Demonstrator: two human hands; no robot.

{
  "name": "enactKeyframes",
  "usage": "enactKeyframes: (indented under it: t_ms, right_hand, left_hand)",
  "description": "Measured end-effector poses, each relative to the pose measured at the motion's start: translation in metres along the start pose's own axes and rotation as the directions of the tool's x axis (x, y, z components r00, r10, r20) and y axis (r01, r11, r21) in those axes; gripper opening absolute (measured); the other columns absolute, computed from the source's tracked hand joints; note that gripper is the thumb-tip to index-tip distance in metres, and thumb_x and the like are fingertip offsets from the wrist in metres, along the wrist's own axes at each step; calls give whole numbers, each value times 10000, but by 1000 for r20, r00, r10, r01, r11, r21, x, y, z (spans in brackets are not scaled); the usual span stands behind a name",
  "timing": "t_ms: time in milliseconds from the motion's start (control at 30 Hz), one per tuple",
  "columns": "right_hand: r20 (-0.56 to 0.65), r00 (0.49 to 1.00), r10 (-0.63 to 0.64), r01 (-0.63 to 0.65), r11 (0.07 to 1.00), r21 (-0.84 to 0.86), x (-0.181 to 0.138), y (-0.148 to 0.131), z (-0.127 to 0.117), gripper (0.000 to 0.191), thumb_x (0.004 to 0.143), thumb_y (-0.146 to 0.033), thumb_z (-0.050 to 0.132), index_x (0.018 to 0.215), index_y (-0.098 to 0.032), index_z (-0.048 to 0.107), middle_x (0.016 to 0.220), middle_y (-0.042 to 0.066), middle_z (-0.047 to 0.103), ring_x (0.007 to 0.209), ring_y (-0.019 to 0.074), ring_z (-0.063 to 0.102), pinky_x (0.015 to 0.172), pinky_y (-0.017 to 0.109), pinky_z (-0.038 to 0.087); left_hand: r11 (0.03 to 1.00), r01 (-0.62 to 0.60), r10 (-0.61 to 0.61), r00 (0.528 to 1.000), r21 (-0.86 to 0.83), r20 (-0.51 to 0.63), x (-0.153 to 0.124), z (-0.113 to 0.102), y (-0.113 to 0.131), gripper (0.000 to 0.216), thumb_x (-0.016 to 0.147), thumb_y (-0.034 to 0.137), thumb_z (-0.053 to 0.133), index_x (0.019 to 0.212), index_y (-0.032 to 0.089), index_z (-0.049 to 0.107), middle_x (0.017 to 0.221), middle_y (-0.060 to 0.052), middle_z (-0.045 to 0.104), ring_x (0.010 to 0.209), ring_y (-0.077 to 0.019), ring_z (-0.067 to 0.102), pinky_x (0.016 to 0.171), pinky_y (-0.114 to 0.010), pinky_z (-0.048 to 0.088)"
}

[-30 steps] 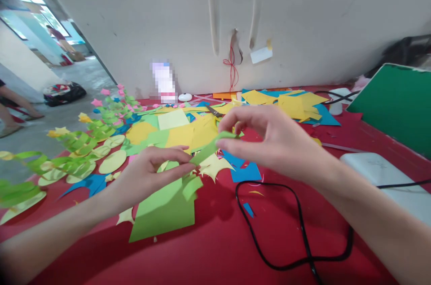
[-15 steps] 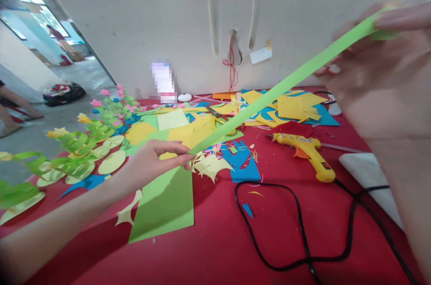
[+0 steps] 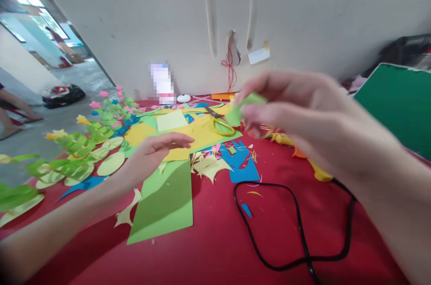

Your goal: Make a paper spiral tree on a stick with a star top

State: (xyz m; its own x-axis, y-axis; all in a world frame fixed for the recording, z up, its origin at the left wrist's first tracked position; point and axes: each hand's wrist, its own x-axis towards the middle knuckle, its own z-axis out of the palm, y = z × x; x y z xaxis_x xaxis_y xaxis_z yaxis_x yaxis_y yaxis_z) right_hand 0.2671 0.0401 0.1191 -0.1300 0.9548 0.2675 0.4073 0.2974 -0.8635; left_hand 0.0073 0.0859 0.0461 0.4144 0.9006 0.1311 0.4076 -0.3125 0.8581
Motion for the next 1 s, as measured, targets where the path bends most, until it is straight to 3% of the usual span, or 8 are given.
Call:
enactKeyframes:
  t_ms: [33, 133, 233, 400, 633, 767, 1000]
  right_hand:
    - [124, 992, 17, -26, 997, 68, -2, -3, 9, 50, 795, -270, 570, 830, -296, 595, 799, -20, 625, 721, 142, 603, 585, 243, 475]
    - [268, 962, -59, 21, 990, 143, -2, -5, 29, 41, 784, -249, 601, 801, -283, 615, 783, -32, 619, 685, 97, 581, 549, 168, 465]
    - [295, 955, -15, -30, 989, 146, 1, -1, 38, 17, 784, -277, 605, 796, -270, 615, 759, -36, 607, 685, 82, 574, 573, 144, 467]
    - [326, 943, 70, -94, 994, 58, 5, 8, 45, 112, 769, -341, 598, 817, -240, 585, 824, -22, 611, 750, 125, 586, 602, 202, 467]
    - [336, 940, -52, 129, 968, -214, 3, 8, 50, 118, 733, -341, 622, 797, -244, 602, 836, -21, 612, 788, 149, 543, 705, 266, 427]
    - [368, 912, -181, 275, 936, -222, -1, 6, 53, 120, 728, -325, 642, 783, -220, 619, 860, -16, 621, 859, 138, 545, 783, 254, 412]
    - [358, 876, -322, 420, 876, -239, -4, 11, 62, 66, 763, -245, 614, 744, -188, 640, 807, 7, 623, 790, 124, 543, 719, 257, 421]
  left_hand:
    - [1000, -11, 11, 1000, -25, -8, -2, 1, 3, 328, 804, 85, 354, 932, 156, 647, 1044, -55, 665, 988, -159, 598, 905, -315, 454]
    - [989, -31, 30, 1000, -142, -8, -10, 2, 14, 318, 864, 149, 350, 993, 174, 640, 1107, -38, 646, 1072, -166, 556, 930, -297, 441]
    - [974, -46, 53, 998, -222, 28, -19, 4, 27, 261, 890, 271, 418, 1024, 249, 640, 1137, 20, 636, 1100, -158, 537, 937, -252, 426]
    - [986, -58, 70, 995, -156, 72, -27, 10, 36, 146, 809, 325, 563, 885, 261, 671, 944, 56, 703, 946, -125, 615, 825, -175, 467]
    - [999, -45, 48, 988, -24, 150, -27, 13, 36, 145, 804, 260, 567, 731, 179, 662, 697, 8, 700, 635, -113, 637, 574, -182, 496]
    - [998, -65, 65, 982, -5, 176, -29, 13, 38, 144, 807, 246, 558, 727, 174, 655, 642, 12, 685, 567, -91, 635, 515, -146, 482]
    - [999, -37, 31, 978, 21, 207, -33, 16, 40, 182, 821, 230, 525, 719, 155, 656, 644, 6, 686, 498, -65, 590, 468, -126, 461]
